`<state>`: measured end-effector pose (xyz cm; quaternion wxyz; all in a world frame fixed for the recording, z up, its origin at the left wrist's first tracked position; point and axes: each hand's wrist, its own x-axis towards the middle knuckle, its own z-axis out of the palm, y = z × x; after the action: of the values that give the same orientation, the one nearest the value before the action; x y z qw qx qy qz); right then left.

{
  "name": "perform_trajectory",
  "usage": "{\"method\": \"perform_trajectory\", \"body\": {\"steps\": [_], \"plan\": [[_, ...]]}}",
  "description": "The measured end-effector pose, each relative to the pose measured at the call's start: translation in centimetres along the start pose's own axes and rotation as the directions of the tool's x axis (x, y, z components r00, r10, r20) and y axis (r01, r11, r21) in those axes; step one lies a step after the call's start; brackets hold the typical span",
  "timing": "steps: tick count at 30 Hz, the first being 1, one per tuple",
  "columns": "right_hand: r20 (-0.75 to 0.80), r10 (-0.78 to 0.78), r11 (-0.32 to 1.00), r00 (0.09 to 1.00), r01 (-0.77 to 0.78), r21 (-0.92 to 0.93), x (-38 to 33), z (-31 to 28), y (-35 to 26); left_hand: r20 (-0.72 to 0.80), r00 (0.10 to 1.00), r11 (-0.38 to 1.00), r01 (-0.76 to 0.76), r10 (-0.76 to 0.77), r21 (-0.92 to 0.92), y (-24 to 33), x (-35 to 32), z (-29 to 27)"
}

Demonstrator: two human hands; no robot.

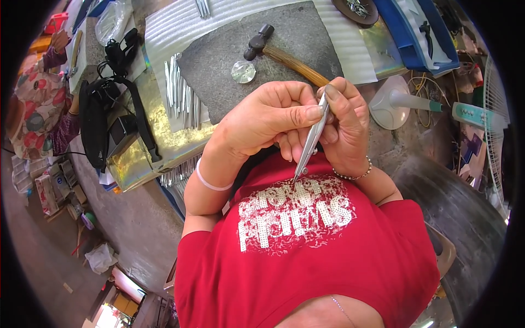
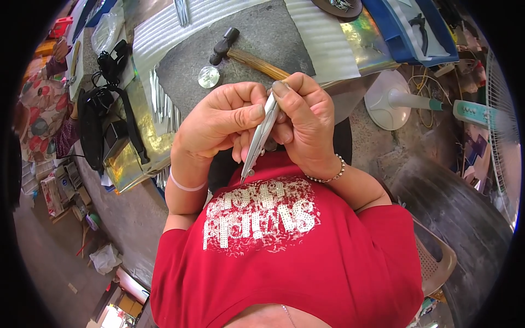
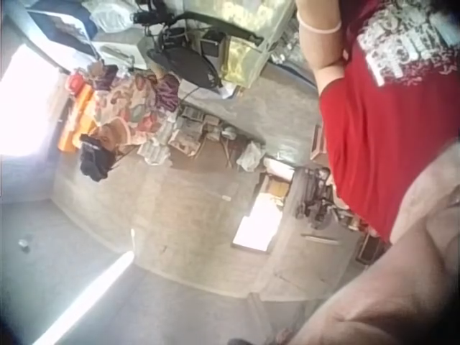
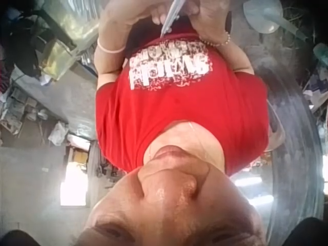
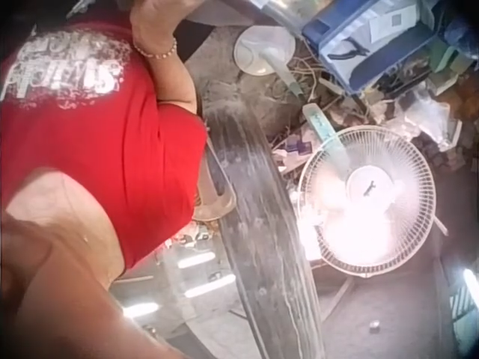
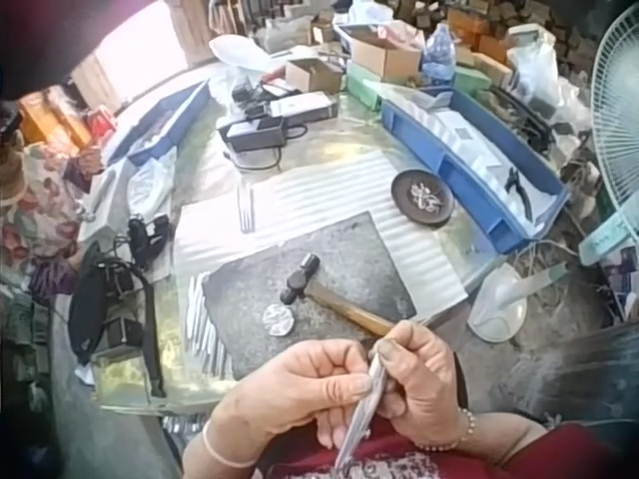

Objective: Stamping or marking thin metal rods using a punch tool and a hammer on a stone anvil.

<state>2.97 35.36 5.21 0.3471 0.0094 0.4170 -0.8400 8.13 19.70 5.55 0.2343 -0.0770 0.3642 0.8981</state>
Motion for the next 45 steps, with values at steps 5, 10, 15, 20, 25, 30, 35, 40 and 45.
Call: {"method": "perform_trajectory", "body": {"steps": [5, 10, 15, 20, 25, 30, 35, 40, 45], "plan": [[0.001, -0.054, 0.998, 0.999, 0.054, -0.03, 0.2, 0.3, -0.1, 0.041, 0.999, 1.0, -0.021, 0.022, -0.021, 0.3, 0.2, 0.0], [0.015, -0.203, 0.975, 0.979, 0.204, -0.093, 0.8, 1.0, 0.1, 0.008, 0.997, 0.993, -0.081, 0.08, 0.087, 1.6, 0.0, 0.7], [-0.011, -0.282, 0.948, 0.959, 0.277, -0.154, 1.2, 2.8, -0.1, 0.04, 0.993, 0.99, -0.11, 0.107, 0.082, 2.9, -0.3, 0.3], [0.002, -0.291, 0.945, 0.957, 0.288, -0.158, 1.3, 3.5, 0.5, 0.044, 0.992, 0.989, -0.12, 0.116, 0.09, 3.1, -0.9, -0.2], [-0.02, -0.294, 0.942, 0.955, 0.287, -0.176, 1.5, 3.8, 0.9, 0.043, 0.991, 0.988, -0.129, 0.126, 0.085, 3.0, -1.2, -0.8], [0.029, -0.277, 0.949, 0.961, 0.278, -0.148, 1.4, 3.8, 1.1, 0.057, 0.99, 0.984, -0.135, 0.129, 0.115, 3.1, -1.5, -1.1], [0.063, -0.297, 0.94, 0.953, 0.303, -0.154, 1.7, 3.3, 1.6, 0.049, 0.99, 0.981, -0.135, 0.13, 0.141, 3.1, -1.9, -1.2], [0.066, -0.264, 0.942, 0.962, 0.272, -0.196, 2.1, 3.4, 1.5, 0.011, 0.992, 0.979, -0.122, 0.122, 0.164, 3.1, -2.1, -1.3], [0.072, -0.246, 0.945, 0.967, 0.255, -0.204, 2.1, 3.5, 1.6, 0.003, 0.989, 0.976, -0.146, 0.147, 0.165, 2.8, -2.2, -1.6]]}}
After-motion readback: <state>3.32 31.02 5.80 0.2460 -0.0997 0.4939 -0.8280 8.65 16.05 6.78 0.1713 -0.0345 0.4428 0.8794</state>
